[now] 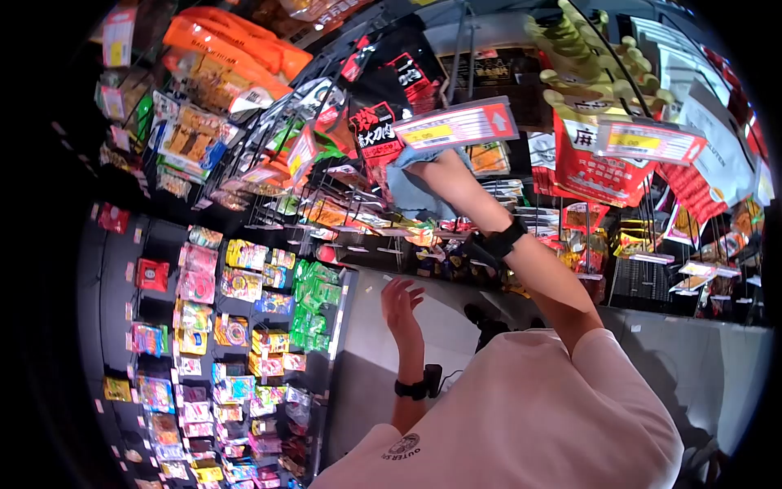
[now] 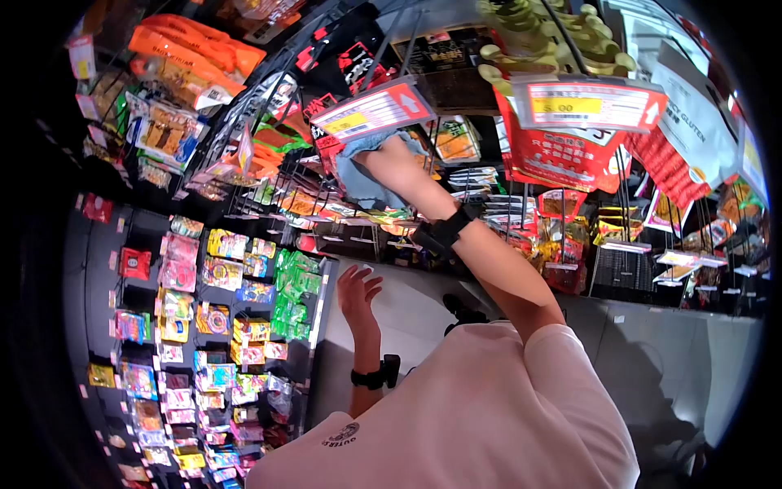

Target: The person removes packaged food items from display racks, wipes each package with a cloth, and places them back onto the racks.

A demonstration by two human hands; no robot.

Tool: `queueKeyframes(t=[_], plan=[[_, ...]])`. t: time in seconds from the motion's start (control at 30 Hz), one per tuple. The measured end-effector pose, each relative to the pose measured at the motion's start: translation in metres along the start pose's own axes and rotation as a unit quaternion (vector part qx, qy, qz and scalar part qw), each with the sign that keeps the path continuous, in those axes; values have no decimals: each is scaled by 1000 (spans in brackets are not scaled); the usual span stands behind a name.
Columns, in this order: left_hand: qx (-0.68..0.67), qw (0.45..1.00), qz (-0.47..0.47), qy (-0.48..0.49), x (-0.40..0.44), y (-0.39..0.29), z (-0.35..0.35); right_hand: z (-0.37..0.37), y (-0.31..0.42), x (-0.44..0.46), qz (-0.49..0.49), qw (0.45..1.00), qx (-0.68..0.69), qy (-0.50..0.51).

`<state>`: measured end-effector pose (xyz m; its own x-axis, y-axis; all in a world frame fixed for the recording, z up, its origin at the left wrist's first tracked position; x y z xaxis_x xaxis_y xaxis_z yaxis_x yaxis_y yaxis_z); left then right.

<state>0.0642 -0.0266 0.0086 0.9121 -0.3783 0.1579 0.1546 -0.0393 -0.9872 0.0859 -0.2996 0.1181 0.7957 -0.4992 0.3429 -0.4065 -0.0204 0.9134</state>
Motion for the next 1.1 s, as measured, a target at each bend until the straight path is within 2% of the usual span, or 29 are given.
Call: queueKeyframes(t=[0.07,0.1,0.17,0.23,0.27,0.3,0.37,0.43,0.53,0.63,0.67,0.7,0.77,0.8,0.9,0.93,1.07,1.1], plan=[[13,1000,2,-2,10,-5,5,-5,-10,-2,-33,997,43,-55],[9,1000,6,3,-1,2,-15,11,-13,-22,0,995,66,-81],[58,998,-27,21,7,-12,-25,3,-41,-44,-71,991,84,-75],[67,996,-37,39,16,-27,-39,-7,-49,-76,-102,970,218,-40],[113,984,-121,61,23,-49,-48,-10,-59,-90,-176,960,217,-12],[153,964,-201,81,27,-70,-61,-7,-54,-103,-186,950,248,-49],[147,951,-241,124,30,-109,-91,-4,-69,-113,-210,934,290,-16],[125,941,-280,144,40,-127,-112,8,-46,-126,-181,928,324,-30],[249,863,-395,195,32,-157,-157,34,-35,-145,-141,944,292,-57],[220,850,-382,287,11,-147,-191,60,0,-172,-103,942,304,-98],[200,858,-355,313,3,-141,-200,68,-5,-181,-106,946,297,-70],[187,876,-293,333,-2,-128,-203,76,-10,-192,-108,947,278,-119],[137,904,-151,375,-7,-94,-205,84,-11,-212,-93,956,238,-146],[105,896,-183,390,-14,-98,-210,87,4,-221,-126,958,205,-155],[57,891,-188,410,-31,-118,-220,95,-18,-239,-134,949,201,-203],[44,872,-239,425,-36,-130,-223,97,-16,-240,-72,957,169,-226],[55,814,-326,477,-59,-160,-231,106,-29,-231,-12,956,142,-257],[57,807,-332,485,-67,-164,-232,115,-9,-230,80,936,-114,-324]])
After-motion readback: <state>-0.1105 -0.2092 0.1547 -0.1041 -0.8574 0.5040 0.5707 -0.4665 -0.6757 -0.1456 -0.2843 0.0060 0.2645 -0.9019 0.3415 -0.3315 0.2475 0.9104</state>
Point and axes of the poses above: each hand's wrist, its own x-axis towards the middle knuckle, its own z-axis out of the back of the hand, y = z × x, the point moved 7 cm from there along x, towards the middle knuckle, and after that the axes turned 2 degrees about -z, right-handed, at the moved point
